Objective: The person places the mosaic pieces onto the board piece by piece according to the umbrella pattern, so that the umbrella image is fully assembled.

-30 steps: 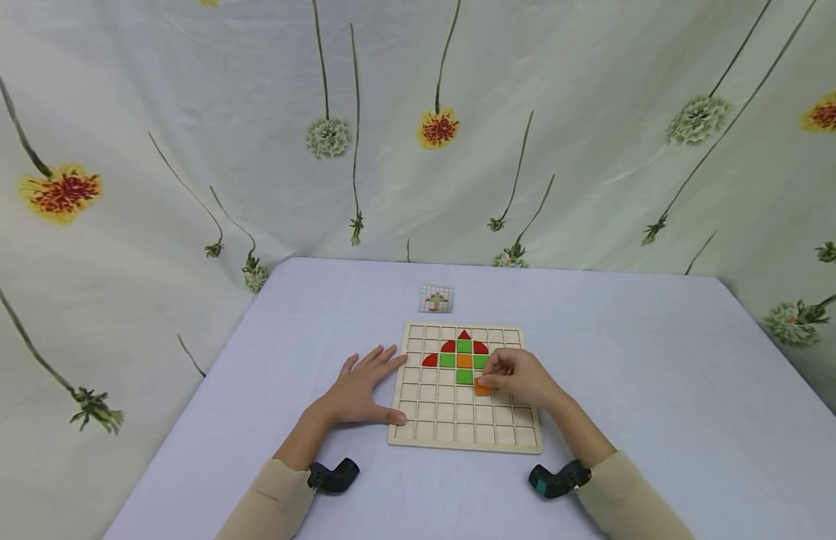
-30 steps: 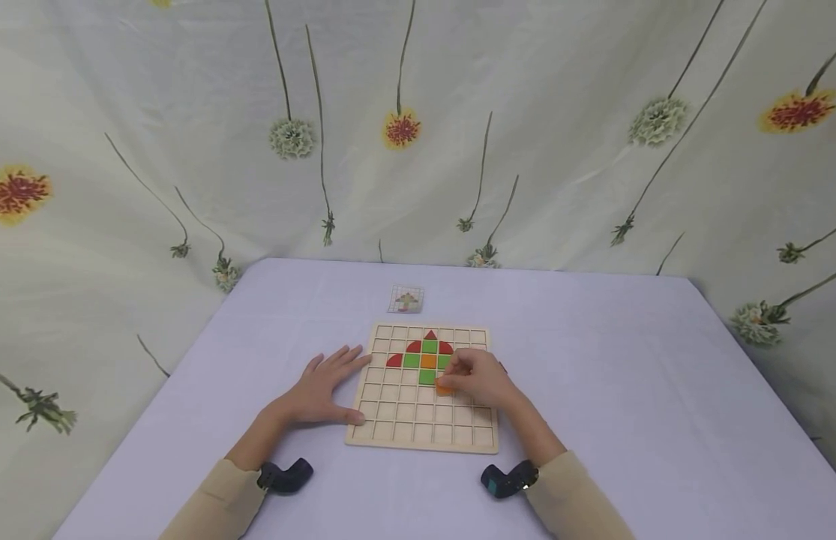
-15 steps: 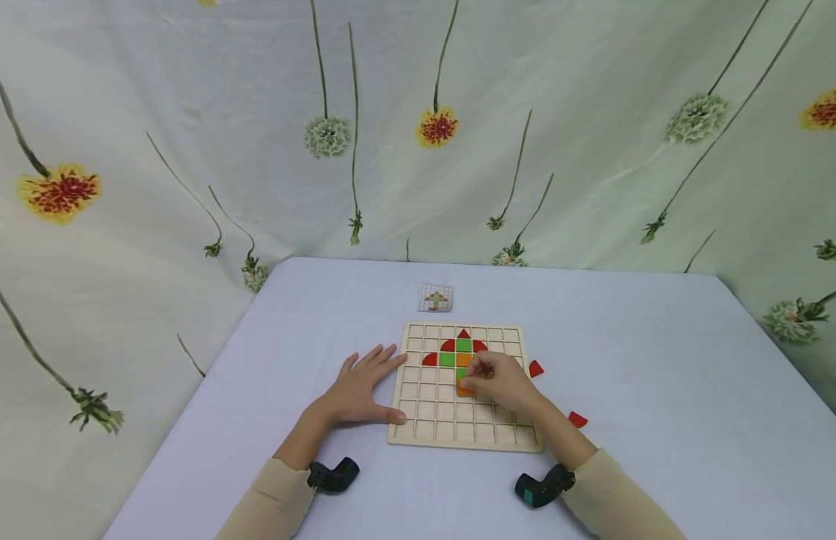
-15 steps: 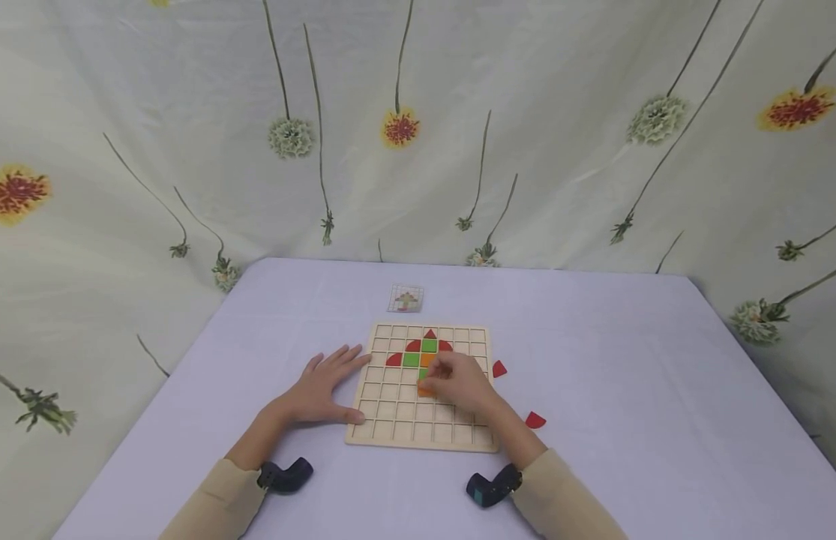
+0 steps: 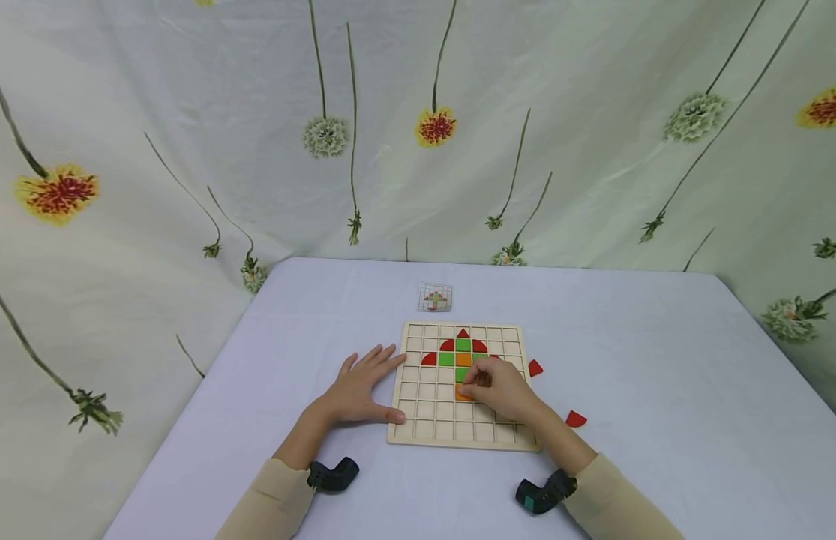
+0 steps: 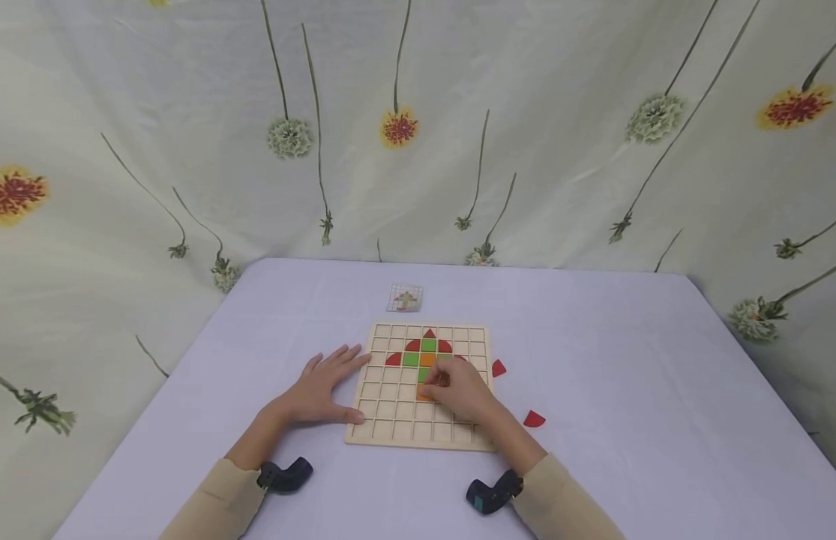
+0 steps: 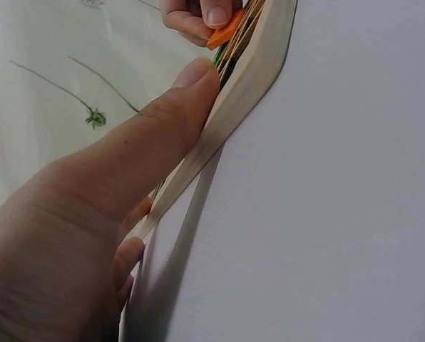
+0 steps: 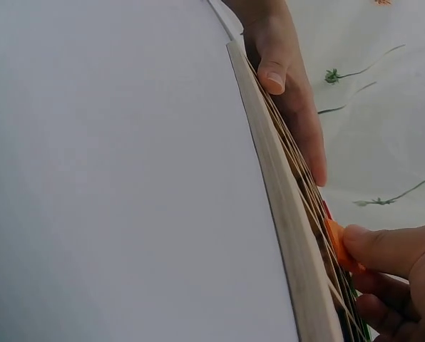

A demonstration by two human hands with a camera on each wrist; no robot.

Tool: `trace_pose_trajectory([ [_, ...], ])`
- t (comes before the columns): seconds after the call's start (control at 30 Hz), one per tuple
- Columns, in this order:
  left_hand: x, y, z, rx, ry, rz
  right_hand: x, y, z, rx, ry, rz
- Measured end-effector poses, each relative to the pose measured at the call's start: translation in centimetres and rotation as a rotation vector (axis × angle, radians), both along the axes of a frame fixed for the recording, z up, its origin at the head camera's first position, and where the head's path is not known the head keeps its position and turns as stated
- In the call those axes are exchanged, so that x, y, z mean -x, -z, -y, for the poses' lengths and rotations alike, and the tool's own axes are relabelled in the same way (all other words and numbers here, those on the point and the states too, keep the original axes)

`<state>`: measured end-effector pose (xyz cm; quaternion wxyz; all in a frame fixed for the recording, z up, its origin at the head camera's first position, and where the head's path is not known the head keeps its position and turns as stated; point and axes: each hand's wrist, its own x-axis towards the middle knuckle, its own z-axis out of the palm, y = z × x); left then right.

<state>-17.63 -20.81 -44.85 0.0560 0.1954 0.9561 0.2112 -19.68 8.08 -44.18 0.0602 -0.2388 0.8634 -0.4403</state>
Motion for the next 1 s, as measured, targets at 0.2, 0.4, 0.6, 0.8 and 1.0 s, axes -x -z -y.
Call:
trace_pose_trajectory([
  [0.2, 0.1, 0.2, 0.0, 0.007, -0.001, -0.002, 0.1, 0.2, -0.4, -0.011, -0.011, -0.009],
  [0.4, 0.1, 0.1, 0.0, 0.012, -0.001, -0.002, 0.3, -0.3, -1.5, 0.025, 0.021, 0.045],
  [0.6, -0.1, -0.1, 0.0, -0.004, 0.004, -0.002, 0.6, -0.7, -3.1, 0.017, 0.075, 0.041],
  [0.8, 0.0, 0.0, 0.1, -0.005, 0.002, -0.001, 0.8, -1.0, -4.7, -0.011, 0.141, 0.062],
  [1.0, 0.1, 0.2, 0.1, -0.002, 0.006, -0.005, 0.7, -1.2, -6.6, -0.026, 0.179, 0.05],
])
